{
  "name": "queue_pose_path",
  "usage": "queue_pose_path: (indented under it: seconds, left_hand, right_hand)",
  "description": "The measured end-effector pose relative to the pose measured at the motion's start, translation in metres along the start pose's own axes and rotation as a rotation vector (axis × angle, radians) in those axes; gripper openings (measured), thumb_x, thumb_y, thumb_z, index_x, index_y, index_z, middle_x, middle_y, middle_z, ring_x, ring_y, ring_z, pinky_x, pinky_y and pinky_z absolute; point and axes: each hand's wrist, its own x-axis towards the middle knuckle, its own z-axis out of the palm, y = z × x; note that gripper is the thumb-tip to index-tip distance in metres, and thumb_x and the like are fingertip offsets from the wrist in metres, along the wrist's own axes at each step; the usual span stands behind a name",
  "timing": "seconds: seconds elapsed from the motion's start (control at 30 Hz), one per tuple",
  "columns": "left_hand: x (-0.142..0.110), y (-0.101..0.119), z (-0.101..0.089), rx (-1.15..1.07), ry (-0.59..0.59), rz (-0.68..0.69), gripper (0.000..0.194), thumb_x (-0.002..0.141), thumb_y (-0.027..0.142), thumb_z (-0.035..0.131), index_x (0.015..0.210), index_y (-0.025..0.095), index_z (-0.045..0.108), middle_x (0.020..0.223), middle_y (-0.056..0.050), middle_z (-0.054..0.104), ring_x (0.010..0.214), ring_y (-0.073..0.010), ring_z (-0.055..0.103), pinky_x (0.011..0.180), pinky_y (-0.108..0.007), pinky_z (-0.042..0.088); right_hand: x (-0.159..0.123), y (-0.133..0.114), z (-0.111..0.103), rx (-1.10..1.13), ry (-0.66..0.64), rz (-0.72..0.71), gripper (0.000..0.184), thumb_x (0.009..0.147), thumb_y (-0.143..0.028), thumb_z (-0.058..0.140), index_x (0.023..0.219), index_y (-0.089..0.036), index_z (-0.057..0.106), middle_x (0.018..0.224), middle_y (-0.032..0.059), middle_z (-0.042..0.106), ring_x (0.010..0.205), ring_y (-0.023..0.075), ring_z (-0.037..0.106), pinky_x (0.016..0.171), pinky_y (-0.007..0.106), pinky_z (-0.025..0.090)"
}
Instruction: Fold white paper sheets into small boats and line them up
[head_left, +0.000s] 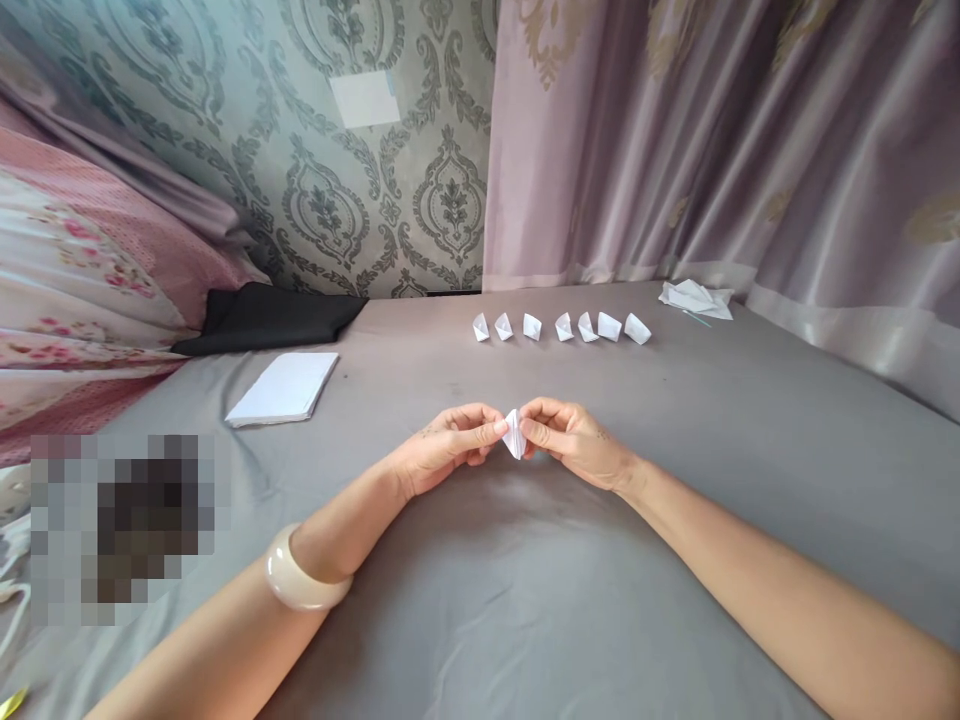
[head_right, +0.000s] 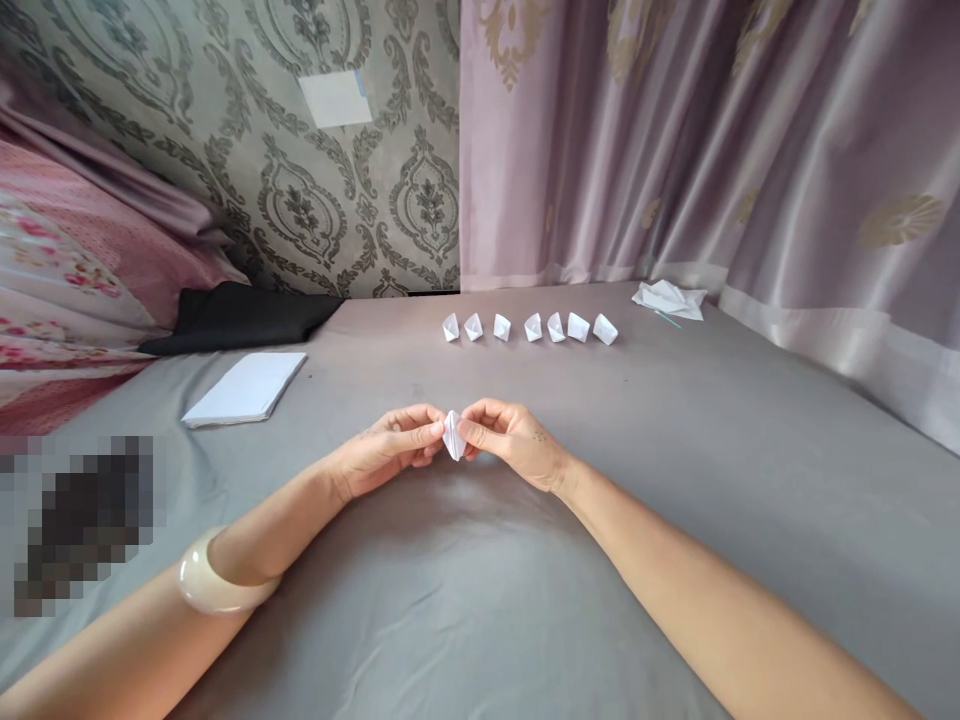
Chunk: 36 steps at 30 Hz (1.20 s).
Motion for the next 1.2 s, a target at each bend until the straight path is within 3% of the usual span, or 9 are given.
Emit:
queue_pose_path:
  seconds: [0.1, 0.27, 0.53, 0.73, 0.93, 1.03, 1.2]
  left_hand:
    - [0.001, -0.002, 0.002, 0.112, 0.038, 0.054, 0.026, 0.072, 0.037, 0.075, 0.081, 0.016, 0.064, 0.076, -0.001, 0.063, 0.067, -0.0097, 0.056, 0.059, -0.022, 0.039]
    - [0.004, -0.007, 0.008, 0.140, 0.202, 0.235, 0.025, 0.070, 0.035, 0.076, 0.076, 0.015, 0.063, 0.076, -0.002, 0.067, 0.072, -0.0131, 0.061, 0.073, -0.029, 0.048]
    - [0.005, -0.014, 0.014, 0.172, 0.326, 0.480, 0.021, 0.072, 0.027, 0.075, 0.081, 0.017, 0.058, 0.082, -0.002, 0.069, 0.080, -0.0152, 0.064, 0.080, -0.030, 0.049]
    - [0.003, -0.012, 0.015, 0.144, 0.290, 0.449, 0.040, 0.073, 0.026, 0.075, 0.109, 0.019, 0.057, 0.094, -0.005, 0.072, 0.087, -0.0173, 0.065, 0.085, -0.033, 0.049]
    - [0.003, -0.008, 0.015, 0.177, 0.286, 0.315, 0.027, 0.076, 0.033, 0.071, 0.096, 0.016, 0.069, 0.095, -0.007, 0.070, 0.092, -0.0188, 0.064, 0.086, -0.032, 0.050]
    - [0.004, -0.007, 0.014, 0.273, 0.304, 0.361, 0.018, 0.076, 0.033, 0.071, 0.082, 0.016, 0.073, 0.092, -0.006, 0.068, 0.089, -0.0173, 0.061, 0.081, -0.028, 0.048]
    - [0.005, -0.010, 0.011, 0.379, 0.365, 0.401, 0.018, 0.077, 0.036, 0.069, 0.080, 0.019, 0.074, 0.079, -0.004, 0.064, 0.078, -0.0156, 0.057, 0.072, -0.027, 0.045]
  right_hand:
    - [0.001, 0.003, -0.001, -0.096, 0.050, -0.036, 0.022, 0.080, -0.041, 0.067, 0.080, -0.020, 0.064, 0.079, 0.0004, 0.062, 0.070, 0.0113, 0.056, 0.070, 0.028, 0.046]
    - [0.004, 0.005, 0.002, -0.252, 0.251, -0.158, 0.025, 0.073, -0.042, 0.072, 0.071, -0.019, 0.062, 0.102, 0.0035, 0.058, 0.074, 0.0113, 0.056, 0.070, 0.028, 0.047]
    - [0.004, 0.004, 0.011, -0.236, 0.335, -0.235, 0.025, 0.074, -0.041, 0.072, 0.083, -0.022, 0.060, 0.083, 0.0015, 0.067, 0.079, 0.0168, 0.065, 0.078, 0.034, 0.052]
    - [0.004, 0.008, 0.012, -0.299, 0.375, -0.276, 0.023, 0.078, -0.039, 0.069, 0.090, -0.022, 0.060, 0.084, 0.0014, 0.067, 0.079, 0.0161, 0.065, 0.078, 0.034, 0.052]
    - [0.003, 0.010, 0.015, -0.387, 0.367, -0.317, 0.017, 0.080, -0.037, 0.067, 0.087, -0.023, 0.061, 0.081, 0.0000, 0.067, 0.075, 0.0154, 0.065, 0.073, 0.031, 0.052]
    - [0.003, 0.011, 0.015, -0.387, 0.349, -0.311, 0.017, 0.081, -0.036, 0.067, 0.091, -0.024, 0.062, 0.081, -0.0002, 0.068, 0.076, 0.0152, 0.065, 0.074, 0.031, 0.052]
    - [0.003, 0.009, 0.013, -0.334, 0.248, -0.112, 0.027, 0.082, -0.046, 0.062, 0.095, -0.024, 0.069, 0.089, 0.0022, 0.071, 0.083, 0.0174, 0.066, 0.076, 0.032, 0.052]
